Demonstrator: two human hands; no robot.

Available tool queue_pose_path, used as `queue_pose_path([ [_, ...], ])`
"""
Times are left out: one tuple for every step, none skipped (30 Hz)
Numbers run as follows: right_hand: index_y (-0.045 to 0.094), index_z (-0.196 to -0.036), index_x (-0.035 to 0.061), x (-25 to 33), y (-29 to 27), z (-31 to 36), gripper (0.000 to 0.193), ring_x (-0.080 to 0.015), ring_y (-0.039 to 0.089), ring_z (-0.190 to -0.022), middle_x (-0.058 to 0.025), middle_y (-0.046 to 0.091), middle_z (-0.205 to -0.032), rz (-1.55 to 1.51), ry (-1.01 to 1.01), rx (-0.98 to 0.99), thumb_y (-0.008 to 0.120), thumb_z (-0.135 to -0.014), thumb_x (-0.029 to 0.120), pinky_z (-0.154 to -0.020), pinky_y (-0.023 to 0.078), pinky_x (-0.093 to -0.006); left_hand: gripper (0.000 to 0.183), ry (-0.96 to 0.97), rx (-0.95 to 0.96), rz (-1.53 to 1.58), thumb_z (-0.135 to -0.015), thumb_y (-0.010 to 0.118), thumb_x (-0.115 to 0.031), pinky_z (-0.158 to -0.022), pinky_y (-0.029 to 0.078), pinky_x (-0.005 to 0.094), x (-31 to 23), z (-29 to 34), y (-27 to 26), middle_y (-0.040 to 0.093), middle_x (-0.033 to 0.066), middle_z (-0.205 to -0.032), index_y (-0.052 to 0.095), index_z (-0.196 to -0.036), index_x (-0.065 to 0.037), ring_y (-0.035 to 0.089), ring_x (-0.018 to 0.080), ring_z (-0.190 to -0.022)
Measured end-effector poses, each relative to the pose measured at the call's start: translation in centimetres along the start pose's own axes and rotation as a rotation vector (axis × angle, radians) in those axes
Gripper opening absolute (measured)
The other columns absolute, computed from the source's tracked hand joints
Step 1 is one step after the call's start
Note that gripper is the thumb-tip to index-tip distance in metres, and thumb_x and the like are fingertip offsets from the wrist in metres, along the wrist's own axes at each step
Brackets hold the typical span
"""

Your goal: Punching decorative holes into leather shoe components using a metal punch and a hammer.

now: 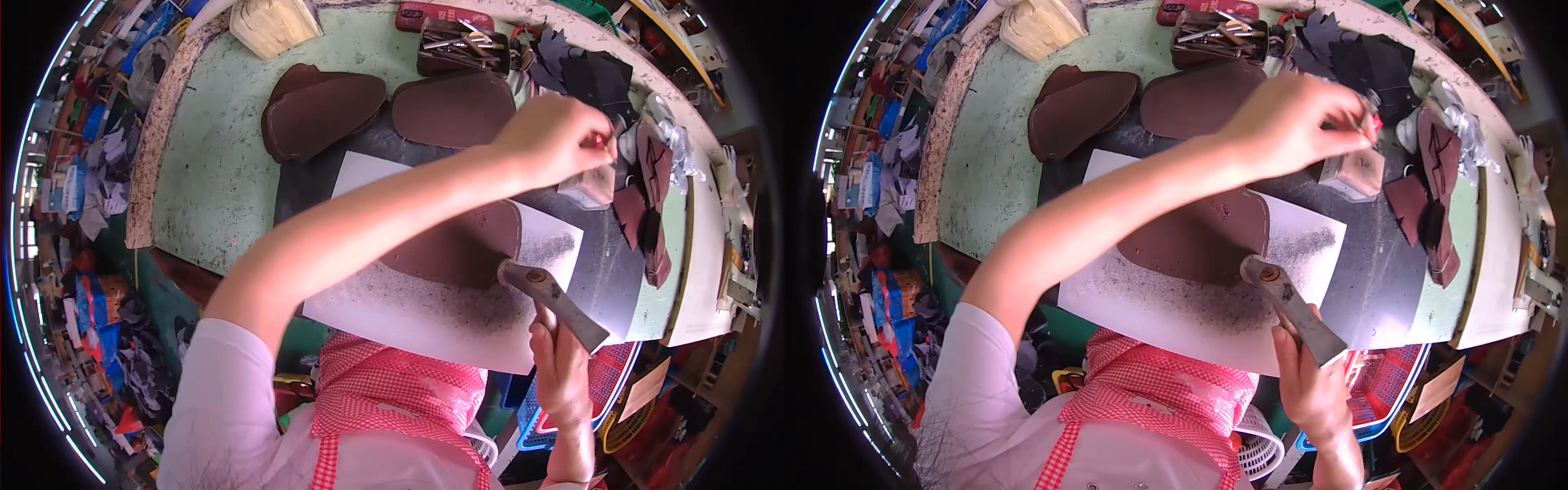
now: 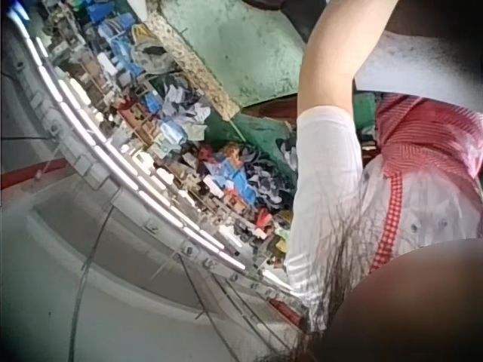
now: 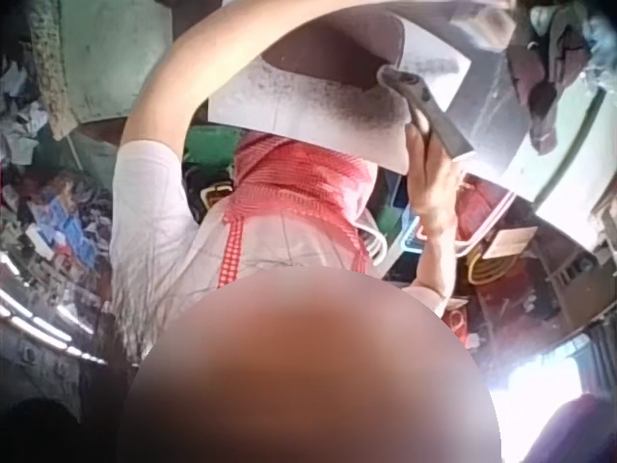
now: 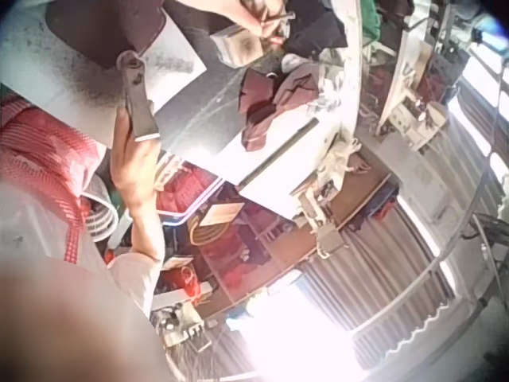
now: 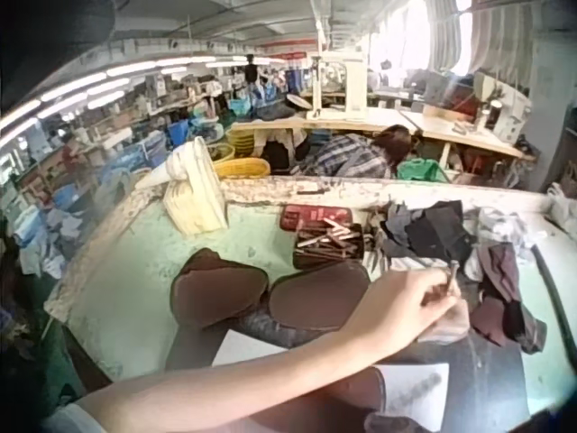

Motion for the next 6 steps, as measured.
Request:
queue_pose_path([
  [0.059, -0.101, -0.0059, -0.8, -0.6, -0.3, 0.017, -0.0221, 0.055, -0.066, -0.0138, 0.057, -0.076, -0.044, 0.040, 0.036, 0.055, -0.094, 0.009, -0.060, 0.044, -0.0362, 0.014, -0.064, 0.053, 0.240, -0.088, 0.066, -0.016, -0.068, 0.054, 0.0275, 0.0, 0.3, -0.9, 0.071, 0.0055, -0.083, 0.069, -0.096, -0.004, 0.068, 0.0118, -0.077],
  [0.060, -0.106, -0.0062, -0.8, -1.5, -0.2, 0.020, -0.0162, 0.055, -0.071, -0.0108, 0.059, -0.080, -0.099, 0.169, 0.059, 0.055, -0.094, 0.008, -0.062, 0.044, -0.0320, 0.018, -0.310, 0.172, 0.495, -0.092, 0.063, -0.016, -0.068, 0.055, 0.0251, 0.3, 1.6, -1.7, 0.070, 0.0066, -0.088, 0.067, -0.101, -0.001, 0.068, 0.0132, -0.081],
  [0.060, -0.109, -0.0060, -1.3, -2.0, -0.1, 0.021, -0.0148, 0.054, -0.072, -0.0098, 0.059, -0.082, -0.144, 0.149, 0.012, 0.055, -0.094, 0.008, -0.063, 0.044, -0.0302, 0.019, -0.429, 0.191, 0.575, -0.093, 0.063, -0.017, -0.069, 0.056, 0.0258, -0.2, 2.8, -2.8, 0.070, 0.0076, -0.092, 0.065, -0.105, -0.002, 0.069, 0.0145, -0.082],
  [0.060, -0.113, -0.0057, -1.8, -2.2, 0.2, 0.023, -0.0134, 0.054, -0.074, -0.0087, 0.060, -0.084, -0.193, 0.131, -0.028, 0.055, -0.094, 0.007, -0.064, 0.044, -0.0283, 0.022, -0.556, 0.207, 0.653, -0.093, 0.063, -0.019, -0.070, 0.057, 0.0266, -0.6, 4.2, -3.9, 0.070, 0.0085, -0.095, 0.064, -0.108, -0.003, 0.069, 0.0158, -0.083],
  [0.058, -0.119, -0.0050, -1.6, -2.5, 0.5, 0.028, -0.0121, 0.053, -0.077, -0.0078, 0.060, -0.088, -0.268, 0.184, -0.040, 0.055, -0.094, 0.006, -0.069, 0.044, -0.0267, 0.023, -0.607, 0.229, 0.659, -0.093, 0.062, -0.018, -0.070, 0.058, 0.0270, -1.0, 5.5, -5.0, 0.069, 0.0086, -0.098, 0.063, -0.111, -0.004, 0.069, 0.0176, -0.084],
  [0.051, -0.133, -0.0028, -2.0, -3.2, 0.6, 0.039, -0.0126, 0.053, -0.078, -0.0085, 0.060, -0.088, -0.242, 0.260, 0.069, 0.054, -0.095, 0.007, -0.073, 0.044, -0.0262, 0.024, -0.662, 0.245, 0.661, -0.093, 0.062, -0.018, -0.071, 0.058, 0.0274, -1.4, 6.9, -6.3, 0.068, 0.0087, -0.101, 0.062, -0.114, -0.005, 0.069, 0.0194, -0.086],
])
Point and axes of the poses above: each hand's wrist, its own z-axis away from the middle knuckle, its own y-axis out of the palm, x = y × z, the point moved 2 cm from there along -z, towards the middle knuckle
